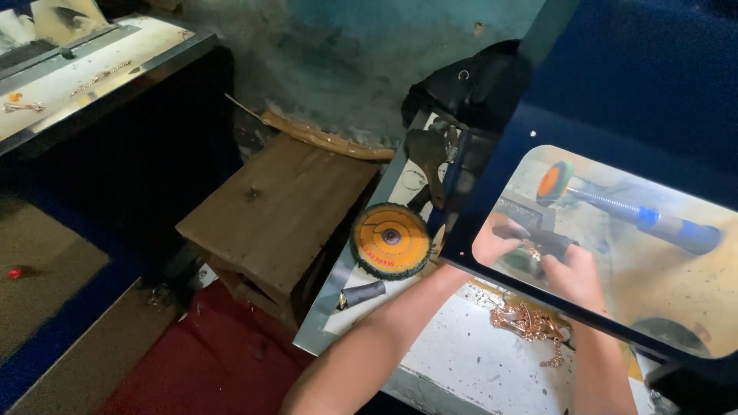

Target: Polishing a metal chain using a bench-mounted polishing wheel and a handheld rotary tool inside a protective enclosure.

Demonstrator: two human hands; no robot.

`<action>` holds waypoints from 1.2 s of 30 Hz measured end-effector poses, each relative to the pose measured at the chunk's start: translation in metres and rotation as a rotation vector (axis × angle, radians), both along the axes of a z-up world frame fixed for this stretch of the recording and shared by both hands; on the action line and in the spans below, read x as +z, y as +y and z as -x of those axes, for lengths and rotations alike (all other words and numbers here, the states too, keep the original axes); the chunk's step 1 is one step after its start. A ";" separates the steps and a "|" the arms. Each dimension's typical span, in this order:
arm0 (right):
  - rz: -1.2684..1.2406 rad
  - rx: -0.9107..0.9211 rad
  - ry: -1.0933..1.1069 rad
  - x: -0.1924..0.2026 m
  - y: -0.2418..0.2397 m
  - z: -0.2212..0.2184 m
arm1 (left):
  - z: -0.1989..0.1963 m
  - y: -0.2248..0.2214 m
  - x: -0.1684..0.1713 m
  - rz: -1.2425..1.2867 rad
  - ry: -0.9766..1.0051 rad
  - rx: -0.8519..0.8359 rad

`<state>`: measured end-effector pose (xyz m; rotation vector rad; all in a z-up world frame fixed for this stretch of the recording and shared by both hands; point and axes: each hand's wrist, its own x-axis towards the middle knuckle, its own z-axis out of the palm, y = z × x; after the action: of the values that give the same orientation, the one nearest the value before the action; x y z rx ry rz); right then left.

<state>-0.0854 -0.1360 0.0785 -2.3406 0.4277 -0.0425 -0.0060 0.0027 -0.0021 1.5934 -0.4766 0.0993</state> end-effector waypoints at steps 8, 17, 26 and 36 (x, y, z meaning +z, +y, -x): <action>-0.172 0.045 -0.077 0.019 0.030 0.010 | -0.013 -0.017 -0.017 0.245 0.168 0.005; -0.178 -0.043 -0.071 0.055 0.059 0.032 | -0.015 -0.016 -0.010 -0.023 0.236 -0.024; -0.208 0.062 -0.049 0.032 0.028 0.018 | -0.045 -0.062 -0.057 0.211 0.218 -0.005; -0.380 0.000 -0.033 0.039 0.023 0.014 | 0.029 0.017 0.064 0.046 0.191 0.067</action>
<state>-0.0997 -0.1126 0.1176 -1.9638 0.3825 0.0008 -0.0353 0.0202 0.0617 1.5563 -0.2706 0.0089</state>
